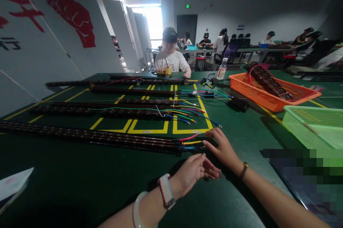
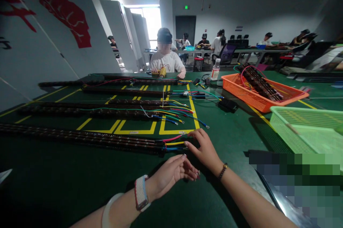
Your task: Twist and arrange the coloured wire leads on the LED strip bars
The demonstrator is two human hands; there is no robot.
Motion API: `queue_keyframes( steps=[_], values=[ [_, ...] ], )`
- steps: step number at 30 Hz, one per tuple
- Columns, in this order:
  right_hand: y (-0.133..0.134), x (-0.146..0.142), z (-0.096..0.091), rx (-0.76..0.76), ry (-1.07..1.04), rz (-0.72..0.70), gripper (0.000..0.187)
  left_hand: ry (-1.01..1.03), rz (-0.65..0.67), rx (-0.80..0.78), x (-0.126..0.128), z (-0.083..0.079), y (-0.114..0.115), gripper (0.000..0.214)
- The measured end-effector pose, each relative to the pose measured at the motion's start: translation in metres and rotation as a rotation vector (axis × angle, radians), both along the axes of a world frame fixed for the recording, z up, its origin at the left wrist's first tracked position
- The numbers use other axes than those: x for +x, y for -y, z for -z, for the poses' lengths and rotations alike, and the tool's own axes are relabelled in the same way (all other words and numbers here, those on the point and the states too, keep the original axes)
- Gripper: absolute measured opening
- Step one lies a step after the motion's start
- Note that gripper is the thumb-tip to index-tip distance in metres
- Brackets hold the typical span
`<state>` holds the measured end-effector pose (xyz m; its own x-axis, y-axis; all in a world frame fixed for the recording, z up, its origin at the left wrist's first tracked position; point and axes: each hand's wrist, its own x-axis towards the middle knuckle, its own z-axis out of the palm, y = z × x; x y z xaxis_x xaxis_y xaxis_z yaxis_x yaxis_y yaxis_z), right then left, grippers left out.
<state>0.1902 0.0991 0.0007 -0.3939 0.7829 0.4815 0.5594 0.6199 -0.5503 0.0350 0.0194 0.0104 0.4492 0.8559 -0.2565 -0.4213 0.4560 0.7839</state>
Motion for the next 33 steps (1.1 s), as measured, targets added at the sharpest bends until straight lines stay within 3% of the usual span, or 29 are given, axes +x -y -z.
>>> queue_keyframes(
  steps=[7, 16, 24, 31, 33],
  values=[
    [0.000, -0.015, -0.005, 0.126, 0.233, -0.121, 0.043, 0.016, -0.004, 0.001, 0.000, 0.002, 0.000, 0.033],
    [-0.009, -0.019, -0.007, 0.084, 0.307, -0.166, 0.043, 0.019, -0.007, 0.008, 0.001, 0.002, 0.000, 0.032],
    [-0.013, -0.024, -0.009, -0.045, 0.300, -0.205, 0.036, -0.001, 0.005, -0.001, 0.001, 0.001, -0.001, 0.032],
    [-0.011, -0.026, -0.011, -0.402, 0.177, -0.273, 0.033, 0.015, 0.018, 0.013, 0.001, 0.003, -0.001, 0.033],
    [-0.010, -0.027, -0.012, -0.418, 0.172, -0.246, 0.033, 0.016, 0.016, 0.012, 0.001, 0.003, -0.002, 0.032]
  ],
)
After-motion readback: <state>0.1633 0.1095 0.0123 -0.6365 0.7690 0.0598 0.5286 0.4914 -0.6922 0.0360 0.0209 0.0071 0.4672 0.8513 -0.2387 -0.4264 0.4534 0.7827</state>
